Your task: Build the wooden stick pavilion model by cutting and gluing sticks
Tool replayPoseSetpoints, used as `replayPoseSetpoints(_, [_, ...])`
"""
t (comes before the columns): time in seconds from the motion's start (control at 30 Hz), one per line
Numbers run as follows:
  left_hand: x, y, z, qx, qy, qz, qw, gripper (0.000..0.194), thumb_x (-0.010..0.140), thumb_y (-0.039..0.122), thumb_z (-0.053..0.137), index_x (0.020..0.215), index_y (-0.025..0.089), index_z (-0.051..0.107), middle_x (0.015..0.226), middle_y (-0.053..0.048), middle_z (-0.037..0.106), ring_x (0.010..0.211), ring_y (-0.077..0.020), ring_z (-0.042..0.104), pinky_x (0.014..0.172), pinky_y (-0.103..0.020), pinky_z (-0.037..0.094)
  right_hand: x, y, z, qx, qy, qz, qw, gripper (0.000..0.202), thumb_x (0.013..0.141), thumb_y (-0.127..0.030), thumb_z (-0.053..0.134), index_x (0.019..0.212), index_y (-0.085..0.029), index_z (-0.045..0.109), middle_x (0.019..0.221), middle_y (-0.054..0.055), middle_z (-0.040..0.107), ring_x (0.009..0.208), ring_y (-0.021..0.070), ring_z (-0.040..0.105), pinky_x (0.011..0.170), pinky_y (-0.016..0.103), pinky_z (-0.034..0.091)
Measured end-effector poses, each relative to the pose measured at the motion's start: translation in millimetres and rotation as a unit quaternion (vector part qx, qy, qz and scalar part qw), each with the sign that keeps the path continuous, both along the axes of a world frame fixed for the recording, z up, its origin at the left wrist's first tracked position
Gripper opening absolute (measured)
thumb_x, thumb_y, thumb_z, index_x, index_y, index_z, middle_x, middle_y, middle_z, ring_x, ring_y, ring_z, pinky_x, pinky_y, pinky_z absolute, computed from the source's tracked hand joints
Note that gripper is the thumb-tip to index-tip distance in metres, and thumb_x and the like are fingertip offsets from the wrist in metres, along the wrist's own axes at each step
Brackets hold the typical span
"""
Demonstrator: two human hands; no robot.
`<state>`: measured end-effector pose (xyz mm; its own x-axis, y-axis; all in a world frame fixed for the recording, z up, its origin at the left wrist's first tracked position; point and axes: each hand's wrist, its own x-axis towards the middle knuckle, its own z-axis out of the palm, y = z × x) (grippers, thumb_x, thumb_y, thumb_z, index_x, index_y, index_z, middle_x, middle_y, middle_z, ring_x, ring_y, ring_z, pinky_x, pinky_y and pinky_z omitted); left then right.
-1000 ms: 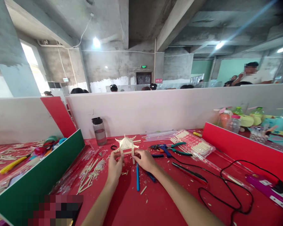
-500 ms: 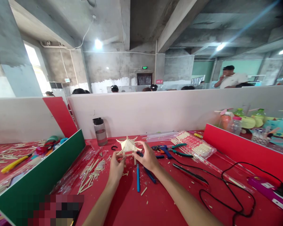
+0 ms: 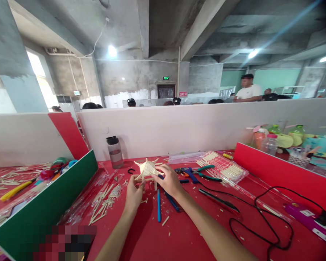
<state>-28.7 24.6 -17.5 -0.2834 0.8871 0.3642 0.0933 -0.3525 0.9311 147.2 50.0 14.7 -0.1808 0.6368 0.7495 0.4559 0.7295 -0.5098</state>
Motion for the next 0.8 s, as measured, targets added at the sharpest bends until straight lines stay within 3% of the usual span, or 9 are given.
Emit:
replayPoseSetpoints(0.37, [0.0,-2.2,4.5,-0.011,0.000,-0.002,1.000,0.042,0.067,0.050,0.072,0.087,0.019,0.052,0.072,0.003,0.060,0.050,-0.0102,0.052,0.048,-0.021,0.039,-0.1,0.8,-1.6,0.005,-0.004,-0.004,1.000,0.019,0.088,-0.031,0.070,0.105,-0.022,0.069,0.100,0.007,0.069,0.096,0.0229,0.065,0.086,0.034,0.052])
replayPoseSetpoints(0.6, [-1.8,0.0,0.4,0.003,0.000,-0.002,1.000,0.037,0.070,0.045,0.071,0.088,0.020,0.052,0.071,0.003,0.059,0.050,-0.0104,0.052,0.049,-0.021,0.039,1.5,1.0,-5.3,0.010,-0.011,0.010,1.000,0.028,0.087,-0.036,0.071,0.112,-0.023,0.068,0.105,0.008,0.069,0.101,0.0240,0.065,0.089,0.036,0.052])
replayPoseSetpoints(0.8, [-3.7,0.9,-1.9,0.001,0.002,-0.005,1.000,0.036,0.072,0.042,0.070,0.092,0.019,0.052,0.075,0.002,0.062,0.050,-0.0105,0.053,0.048,-0.022,0.039,2.6,1.6,-7.6,0.017,-0.023,0.027,0.999,0.028,0.089,-0.027,0.065,0.117,-0.022,0.067,0.108,0.008,0.067,0.101,0.0226,0.065,0.091,0.034,0.052])
